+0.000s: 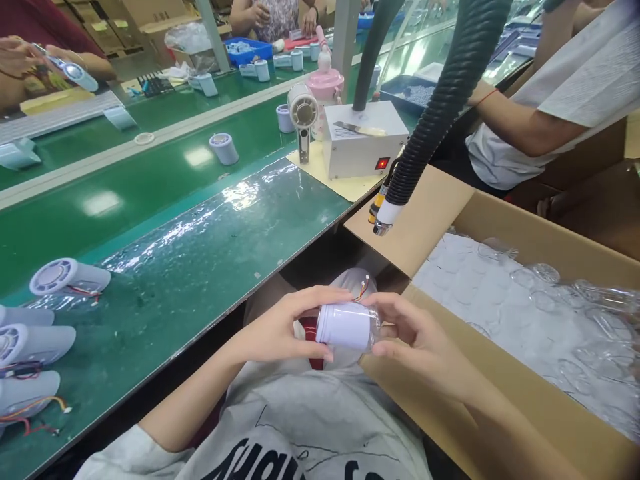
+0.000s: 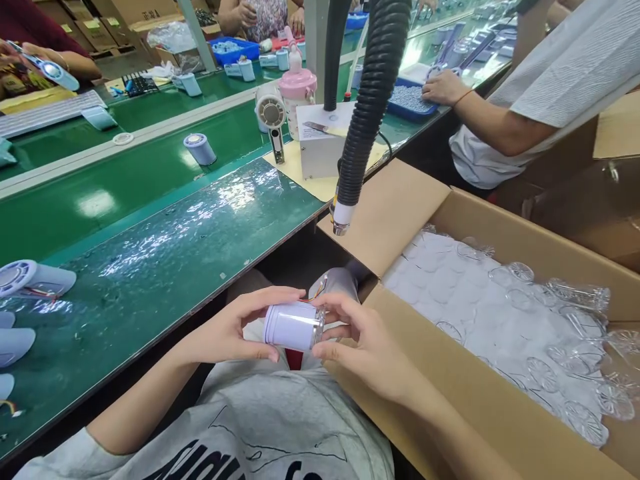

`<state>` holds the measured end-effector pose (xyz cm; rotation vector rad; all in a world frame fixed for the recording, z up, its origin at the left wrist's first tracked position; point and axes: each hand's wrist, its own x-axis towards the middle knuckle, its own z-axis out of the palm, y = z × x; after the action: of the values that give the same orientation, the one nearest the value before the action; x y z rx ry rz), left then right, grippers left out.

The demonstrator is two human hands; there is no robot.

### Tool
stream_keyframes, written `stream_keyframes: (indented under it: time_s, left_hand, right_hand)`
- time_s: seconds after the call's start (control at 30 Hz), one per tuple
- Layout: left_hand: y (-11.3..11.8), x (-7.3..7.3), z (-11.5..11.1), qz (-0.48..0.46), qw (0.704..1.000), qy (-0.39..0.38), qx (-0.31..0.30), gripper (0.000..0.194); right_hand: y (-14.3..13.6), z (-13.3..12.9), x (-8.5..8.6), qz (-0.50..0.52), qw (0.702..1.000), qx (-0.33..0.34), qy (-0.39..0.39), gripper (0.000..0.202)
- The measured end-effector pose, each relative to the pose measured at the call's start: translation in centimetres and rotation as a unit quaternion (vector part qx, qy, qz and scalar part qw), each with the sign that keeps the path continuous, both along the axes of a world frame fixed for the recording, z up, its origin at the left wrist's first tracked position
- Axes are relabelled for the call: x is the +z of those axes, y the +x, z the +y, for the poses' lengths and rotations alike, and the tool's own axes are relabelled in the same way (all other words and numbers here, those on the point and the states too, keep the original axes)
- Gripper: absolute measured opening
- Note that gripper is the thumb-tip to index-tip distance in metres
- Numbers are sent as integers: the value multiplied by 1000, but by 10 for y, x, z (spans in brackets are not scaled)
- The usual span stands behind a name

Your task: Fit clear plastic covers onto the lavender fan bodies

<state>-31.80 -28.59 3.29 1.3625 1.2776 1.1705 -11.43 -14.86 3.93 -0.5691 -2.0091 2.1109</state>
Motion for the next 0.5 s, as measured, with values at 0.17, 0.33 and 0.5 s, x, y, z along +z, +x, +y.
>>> stream_keyframes:
  time_s: [0.17, 0.33, 0.5]
  left_hand:
    - [1, 2, -2, 3, 1000, 13, 1, 74]
    - [0, 2, -4, 13, 999, 32, 0, 74]
    - [0, 0, -7, 13, 999, 43, -5, 73]
  right_hand:
    - [-2, -3, 1, -19, 998, -10, -51, 37]
    - [-5, -5, -2, -24, 994, -9, -107, 38]
    - [-6, -7, -7, -48, 987, -9, -155, 45]
